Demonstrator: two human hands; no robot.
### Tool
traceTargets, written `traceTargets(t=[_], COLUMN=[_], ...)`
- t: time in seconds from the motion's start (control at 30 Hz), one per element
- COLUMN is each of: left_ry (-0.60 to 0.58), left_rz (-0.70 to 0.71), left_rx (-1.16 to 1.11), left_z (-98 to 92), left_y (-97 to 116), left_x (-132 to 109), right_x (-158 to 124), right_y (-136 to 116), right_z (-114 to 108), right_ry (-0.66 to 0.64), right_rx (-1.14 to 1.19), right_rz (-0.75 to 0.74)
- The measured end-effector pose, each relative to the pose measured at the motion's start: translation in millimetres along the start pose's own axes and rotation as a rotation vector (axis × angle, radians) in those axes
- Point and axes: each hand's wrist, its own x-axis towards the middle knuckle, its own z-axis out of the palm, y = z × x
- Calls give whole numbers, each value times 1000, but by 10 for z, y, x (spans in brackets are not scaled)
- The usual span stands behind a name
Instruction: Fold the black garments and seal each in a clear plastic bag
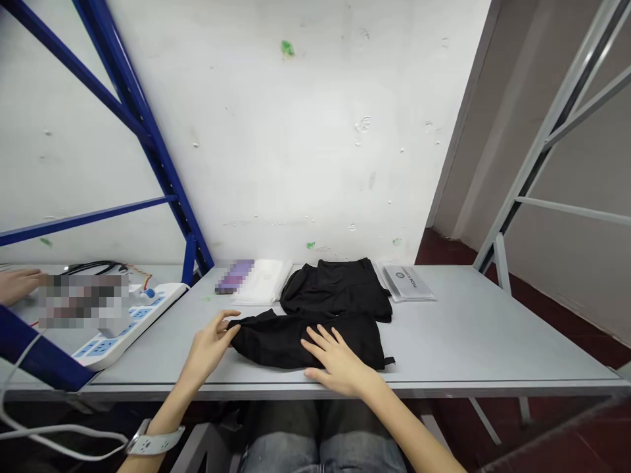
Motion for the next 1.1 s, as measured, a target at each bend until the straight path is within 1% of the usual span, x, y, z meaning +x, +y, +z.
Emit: traceTargets(t=[0.07,0.13,0.2,0.23,0.27,0.3,0.33,0.4,0.43,0.47,0.5,0.53,0.6,0.67,0.77,0.8,0.83,0.9,0.93,0.97,1.0,1.03,1.07,1.1], left_ry=[76,151,200,207,201,184,134,-18,-117,-200,-256,-288,-280,-223,-156,-166,-199,-281,-294,-272,-220,-155,-102,-86], left_rz=[-21,-15,29,66,106,146,192,270,319,369,405,428,425,374,292,299,335,455,500,508,472,392,283,165], left_rx=[-50,-115,-173,-184,-187,-185,-188,-237,-268,-285,-292,-291,-281,-290,-323,-325,-319,-288,-266,-238,-199,-146,-80,-4], left_z=[-86,-128,-102,-58,7,91,191,416,528,632,726,805,927,1006,1051,1040,1012,908,836,757,677,599,531,474], left_y=[151,359,591,704,806,894,962,1029,1028,1008,974,930,840,779,785,808,833,863,855,826,778,712,635,553], left_x=[-23,-14,13,22,23,12,-13,-99,-152,-206,-255,-294,-337,-336,-319,-325,-338,-377,-394,-405,-407,-398,-380,-357], right_x=[14,67,151,198,242,281,310,321,301,265,216,158,40,-48,-87,-82,-73,-61,-61,-67,-77,-90,-104,-116], right_y=[-81,-178,-256,-279,-286,-279,-258,-194,-163,-139,-127,-129,-170,-228,-260,-246,-223,-165,-139,-121,-111,-111,-120,-137], right_z=[45,111,201,252,303,352,394,444,448,437,416,387,331,304,333,351,368,387,387,380,367,349,327,302], right_ry=[7,22,39,54,84,142,230,473,596,691,743,757,704,623,564,562,563,568,573,578,582,585,588,595], right_rx=[-12,-30,-19,10,58,125,209,380,442,472,467,428,282,112,-74,-118,-159,-246,-291,-334,-373,-406,-430,-446], right_rz=[1,7,0,-6,-3,18,59,185,243,279,284,263,183,106,57,52,51,59,69,79,88,96,103,109])
